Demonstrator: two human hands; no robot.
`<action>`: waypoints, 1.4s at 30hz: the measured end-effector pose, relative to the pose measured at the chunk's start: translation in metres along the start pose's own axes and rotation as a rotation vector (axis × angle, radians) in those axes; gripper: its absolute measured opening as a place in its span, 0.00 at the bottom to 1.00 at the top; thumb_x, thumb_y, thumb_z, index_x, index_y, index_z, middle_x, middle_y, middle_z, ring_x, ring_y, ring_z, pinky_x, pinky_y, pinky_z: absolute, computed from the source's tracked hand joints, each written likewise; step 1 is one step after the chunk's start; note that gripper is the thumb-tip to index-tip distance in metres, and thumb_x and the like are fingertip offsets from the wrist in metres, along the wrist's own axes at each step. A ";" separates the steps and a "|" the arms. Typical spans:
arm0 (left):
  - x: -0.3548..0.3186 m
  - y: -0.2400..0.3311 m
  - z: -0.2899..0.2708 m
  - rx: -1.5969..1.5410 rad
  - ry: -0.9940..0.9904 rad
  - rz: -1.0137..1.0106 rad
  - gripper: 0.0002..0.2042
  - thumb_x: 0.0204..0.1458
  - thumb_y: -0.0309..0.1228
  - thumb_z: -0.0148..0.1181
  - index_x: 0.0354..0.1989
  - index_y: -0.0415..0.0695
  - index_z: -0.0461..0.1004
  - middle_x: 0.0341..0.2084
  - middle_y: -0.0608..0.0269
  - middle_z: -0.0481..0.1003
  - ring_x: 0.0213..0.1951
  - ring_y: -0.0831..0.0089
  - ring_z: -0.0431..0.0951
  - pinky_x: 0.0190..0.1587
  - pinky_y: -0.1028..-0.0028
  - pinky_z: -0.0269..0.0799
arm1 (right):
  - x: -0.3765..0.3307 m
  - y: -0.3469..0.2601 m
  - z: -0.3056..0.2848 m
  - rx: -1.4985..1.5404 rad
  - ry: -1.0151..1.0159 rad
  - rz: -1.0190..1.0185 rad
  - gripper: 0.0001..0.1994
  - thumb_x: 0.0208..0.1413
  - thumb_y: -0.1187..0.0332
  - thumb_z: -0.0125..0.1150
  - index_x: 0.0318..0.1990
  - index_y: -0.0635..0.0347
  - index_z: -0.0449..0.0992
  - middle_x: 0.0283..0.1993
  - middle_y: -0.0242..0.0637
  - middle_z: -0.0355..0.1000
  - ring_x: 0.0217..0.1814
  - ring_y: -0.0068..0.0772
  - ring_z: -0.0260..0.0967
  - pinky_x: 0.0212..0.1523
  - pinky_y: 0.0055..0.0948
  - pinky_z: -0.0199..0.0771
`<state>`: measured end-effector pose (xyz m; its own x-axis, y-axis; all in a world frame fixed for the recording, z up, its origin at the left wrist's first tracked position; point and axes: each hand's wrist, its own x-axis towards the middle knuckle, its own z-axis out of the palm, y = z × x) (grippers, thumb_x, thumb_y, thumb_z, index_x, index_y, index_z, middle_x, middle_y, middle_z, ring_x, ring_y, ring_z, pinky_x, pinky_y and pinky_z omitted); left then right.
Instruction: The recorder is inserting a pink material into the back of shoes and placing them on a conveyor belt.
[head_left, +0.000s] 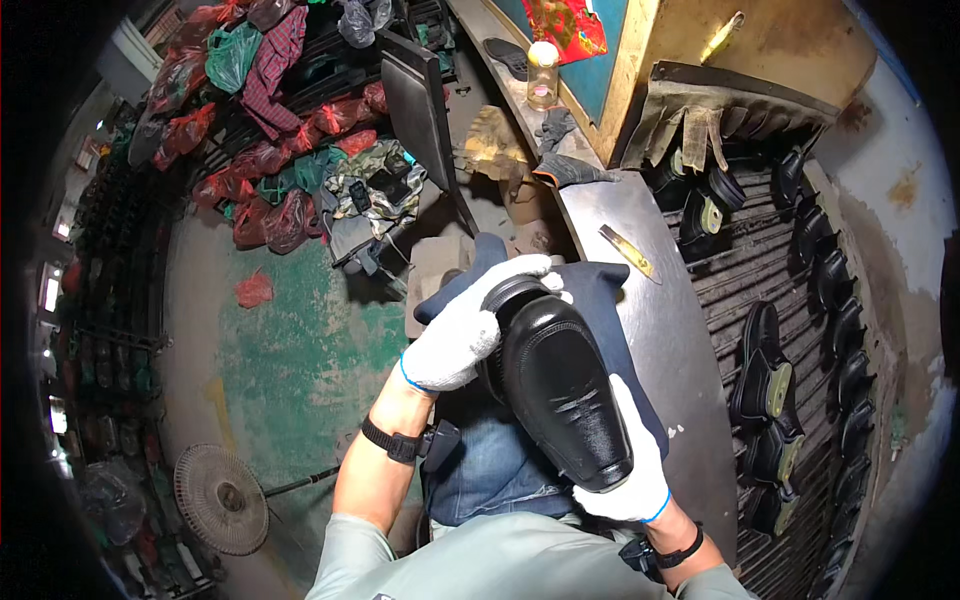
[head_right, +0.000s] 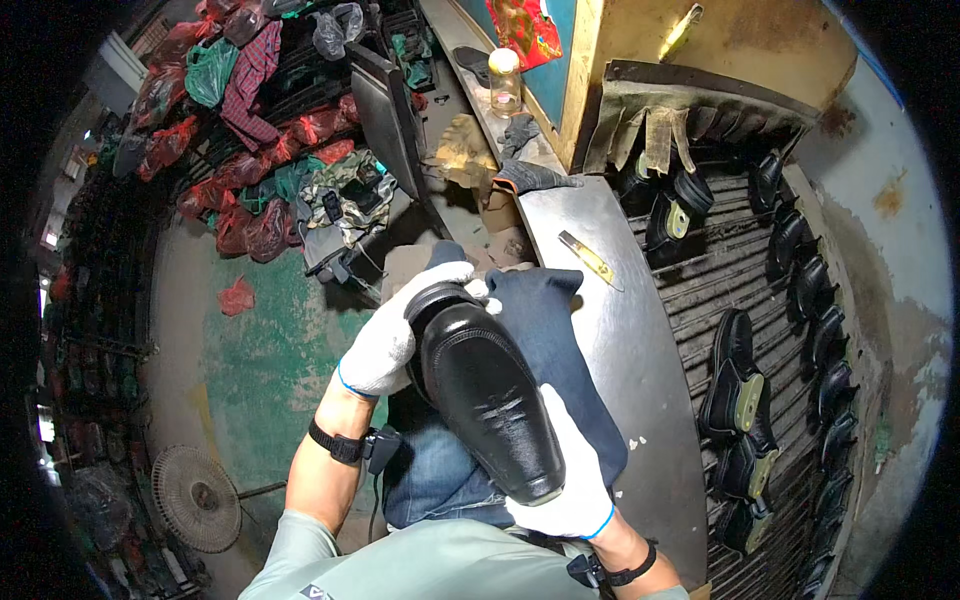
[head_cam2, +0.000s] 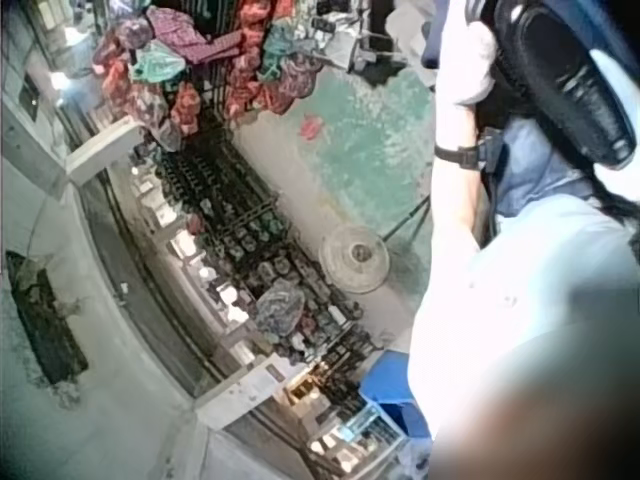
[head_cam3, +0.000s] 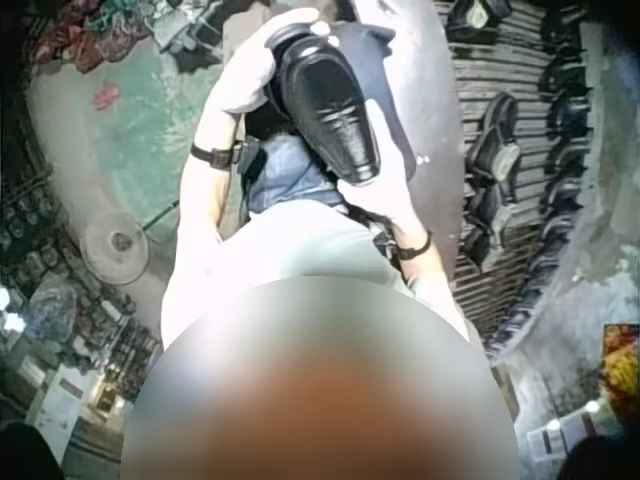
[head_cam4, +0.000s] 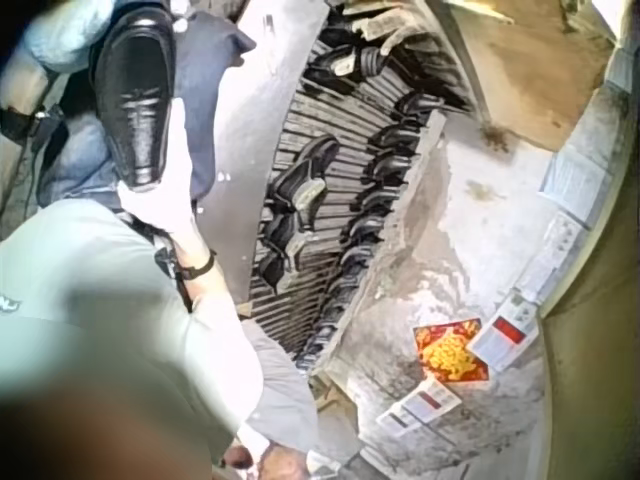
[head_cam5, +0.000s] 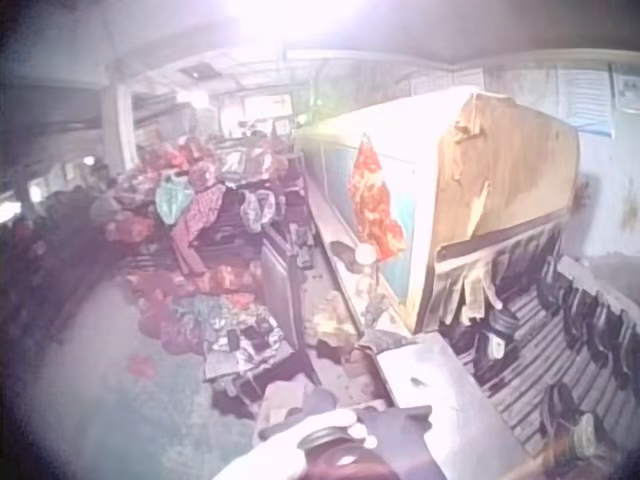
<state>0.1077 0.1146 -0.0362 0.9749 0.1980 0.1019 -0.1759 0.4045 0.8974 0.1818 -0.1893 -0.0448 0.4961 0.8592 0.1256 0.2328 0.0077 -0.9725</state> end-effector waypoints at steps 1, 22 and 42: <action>0.001 0.003 0.002 -0.004 -0.009 -0.034 0.58 0.52 0.68 0.76 0.82 0.39 0.61 0.72 0.47 0.75 0.73 0.56 0.75 0.78 0.55 0.69 | 0.000 0.002 0.000 -0.001 0.001 0.001 0.59 0.45 0.67 0.82 0.83 0.79 0.53 0.77 0.61 0.70 0.79 0.55 0.71 0.81 0.45 0.66; 0.036 0.007 -0.028 0.309 0.179 0.188 0.36 0.57 0.28 0.78 0.74 0.42 0.70 0.69 0.56 0.78 0.69 0.68 0.77 0.75 0.65 0.69 | -0.047 0.044 -0.029 0.780 0.147 0.092 0.52 0.49 0.74 0.78 0.84 0.70 0.58 0.82 0.49 0.68 0.82 0.46 0.69 0.83 0.45 0.67; 0.033 -0.012 0.004 -0.130 0.005 -0.026 0.32 0.76 0.50 0.56 0.79 0.40 0.66 0.68 0.44 0.78 0.67 0.54 0.81 0.72 0.55 0.78 | 0.004 -0.009 -0.012 0.005 0.038 0.021 0.59 0.42 0.68 0.82 0.83 0.77 0.55 0.77 0.60 0.70 0.79 0.53 0.71 0.81 0.44 0.66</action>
<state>0.1425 0.1127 -0.0415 0.9787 0.1905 0.0771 -0.1674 0.5218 0.8365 0.1916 -0.1925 -0.0337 0.5323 0.8391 0.1123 0.2181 -0.0077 -0.9759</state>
